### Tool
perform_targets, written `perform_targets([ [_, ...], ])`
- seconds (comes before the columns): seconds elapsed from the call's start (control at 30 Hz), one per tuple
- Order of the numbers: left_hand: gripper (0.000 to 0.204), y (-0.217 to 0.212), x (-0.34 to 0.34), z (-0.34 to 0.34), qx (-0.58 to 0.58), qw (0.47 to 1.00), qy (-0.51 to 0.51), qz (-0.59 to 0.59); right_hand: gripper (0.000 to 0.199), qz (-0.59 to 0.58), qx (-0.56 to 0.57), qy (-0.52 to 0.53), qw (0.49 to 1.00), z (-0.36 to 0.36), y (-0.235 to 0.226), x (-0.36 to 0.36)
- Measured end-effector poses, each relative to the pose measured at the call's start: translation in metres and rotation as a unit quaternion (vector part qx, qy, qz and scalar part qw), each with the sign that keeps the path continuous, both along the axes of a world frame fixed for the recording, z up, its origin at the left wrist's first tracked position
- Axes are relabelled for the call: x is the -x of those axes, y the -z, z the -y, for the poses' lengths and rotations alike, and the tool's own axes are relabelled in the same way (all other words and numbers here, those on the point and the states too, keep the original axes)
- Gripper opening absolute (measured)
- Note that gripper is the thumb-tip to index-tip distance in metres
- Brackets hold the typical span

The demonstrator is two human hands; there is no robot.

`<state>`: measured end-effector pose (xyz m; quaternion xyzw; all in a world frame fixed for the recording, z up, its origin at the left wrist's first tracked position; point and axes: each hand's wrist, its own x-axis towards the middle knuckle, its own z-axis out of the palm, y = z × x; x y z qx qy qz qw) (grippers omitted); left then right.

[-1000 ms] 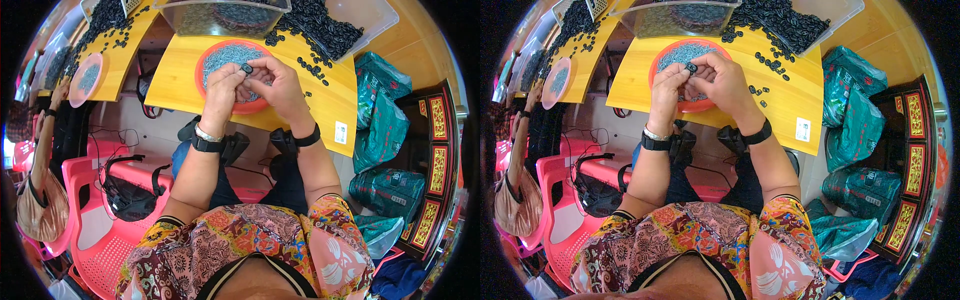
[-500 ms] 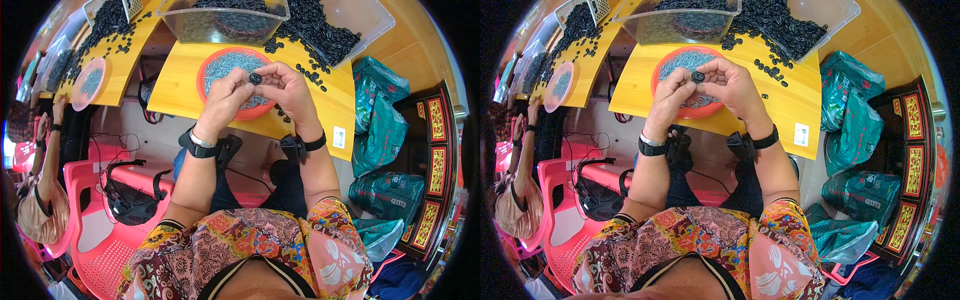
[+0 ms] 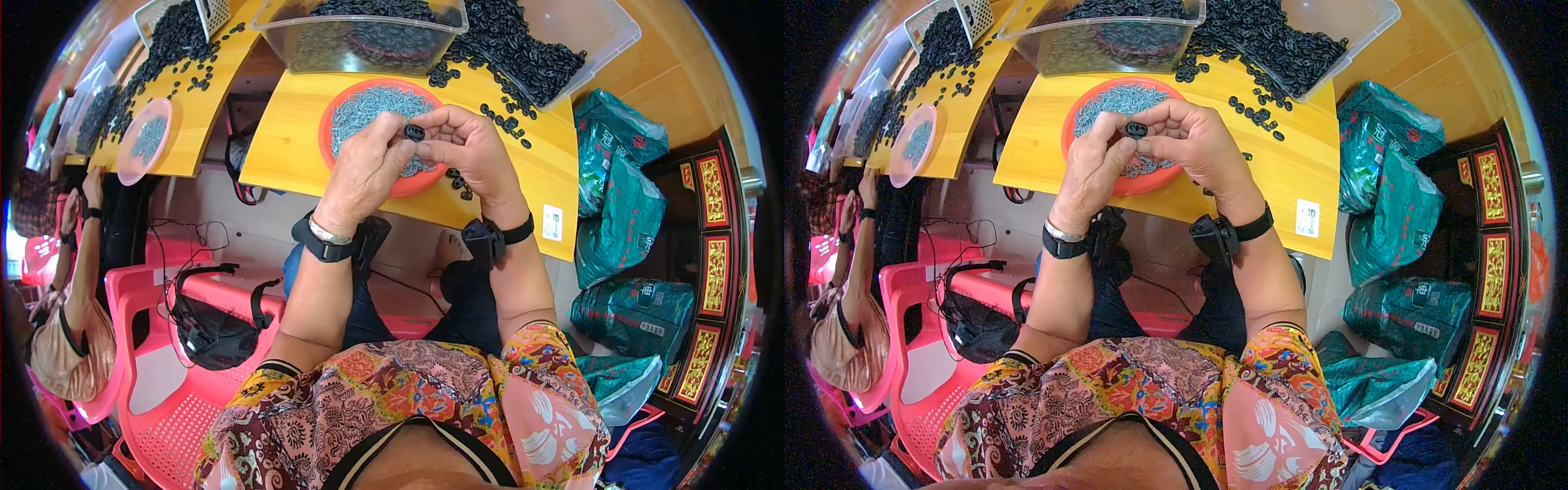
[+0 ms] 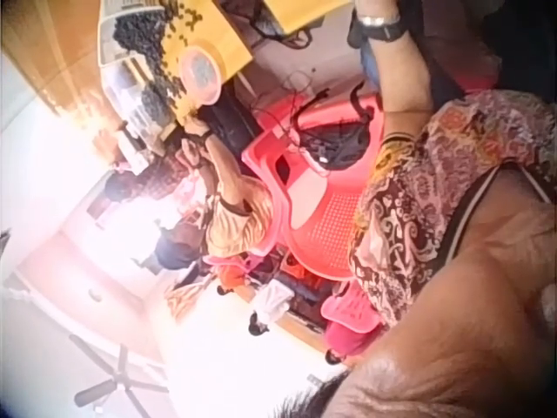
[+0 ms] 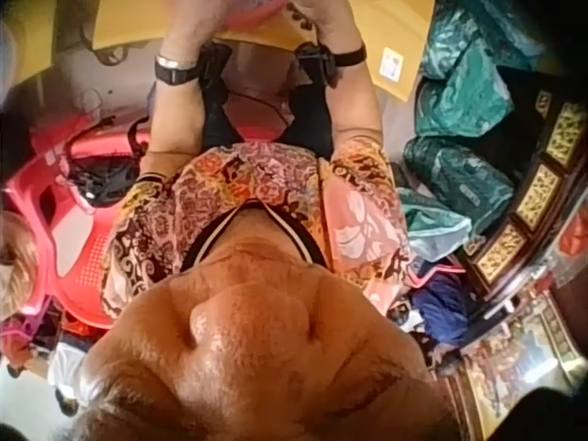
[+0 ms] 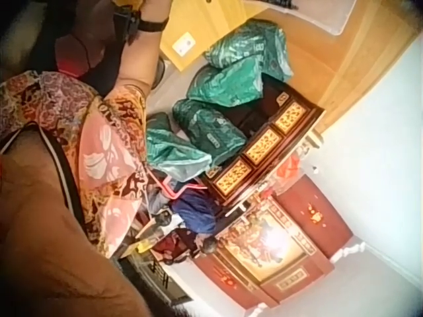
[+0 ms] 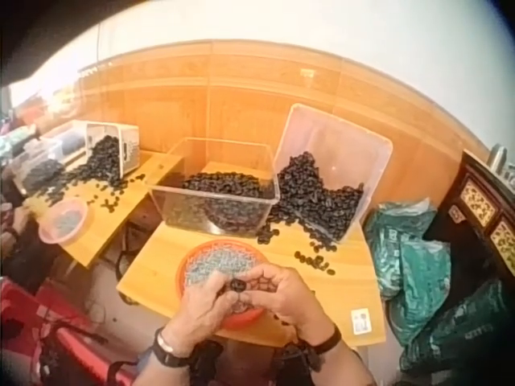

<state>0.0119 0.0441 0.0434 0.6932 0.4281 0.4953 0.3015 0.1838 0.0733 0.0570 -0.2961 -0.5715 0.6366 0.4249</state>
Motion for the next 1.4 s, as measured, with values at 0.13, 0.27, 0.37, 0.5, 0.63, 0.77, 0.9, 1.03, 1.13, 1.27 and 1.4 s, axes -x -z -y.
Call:
perform_targets([
  [0.13,0.014,0.000,0.000,0.000,-0.026,1.000,-0.006,-0.015,0.028,0.008,-0.017,0.006,1.000,0.002,0.000,0.001],
  [0.27,0.020,0.002,0.002,0.001,0.030,0.999,0.034,0.021,0.027,0.049,-0.057,0.046,0.996,0.013,-0.008,0.007],
  [0.37,0.012,0.004,0.001,0.001,0.014,0.994,0.056,0.096,0.025,0.078,-0.091,0.069,0.990,0.022,-0.017,0.010],
  [0.5,0.012,0.005,-0.002,0.003,0.001,0.992,0.059,0.114,0.022,0.094,-0.120,0.086,0.985,0.026,-0.020,0.011],
  [0.63,0.010,0.011,-0.002,0.002,0.083,0.967,0.086,0.227,0.021,0.112,-0.145,0.096,0.978,0.023,-0.015,0.012],
  [0.77,0.009,0.021,0.005,-0.005,0.143,0.948,0.116,0.258,0.021,0.148,-0.171,0.086,0.970,0.020,-0.012,0.013],
  [0.9,0.016,0.021,0.008,-0.007,0.179,0.943,0.137,0.245,0.021,0.127,-0.120,0.046,0.984,0.019,-0.011,0.012],
  [1.03,0.020,0.020,0.005,-0.006,0.176,0.939,0.114,0.272,0.022,0.124,-0.106,0.054,0.985,0.017,-0.004,0.017],
  [1.13,0.020,0.020,0.002,-0.005,0.176,0.935,0.100,0.292,0.024,0.059,-0.074,0.046,0.994,0.017,-0.003,0.021],
  [1.27,0.021,0.015,-0.002,-0.003,0.190,0.927,0.087,0.310,0.027,0.081,-0.077,0.062,0.992,0.018,-0.004,0.021],
  [1.4,0.021,0.018,-0.004,-0.003,0.188,0.927,0.077,0.316,0.028,0.100,-0.078,0.062,0.990,0.018,-0.004,0.019],
])
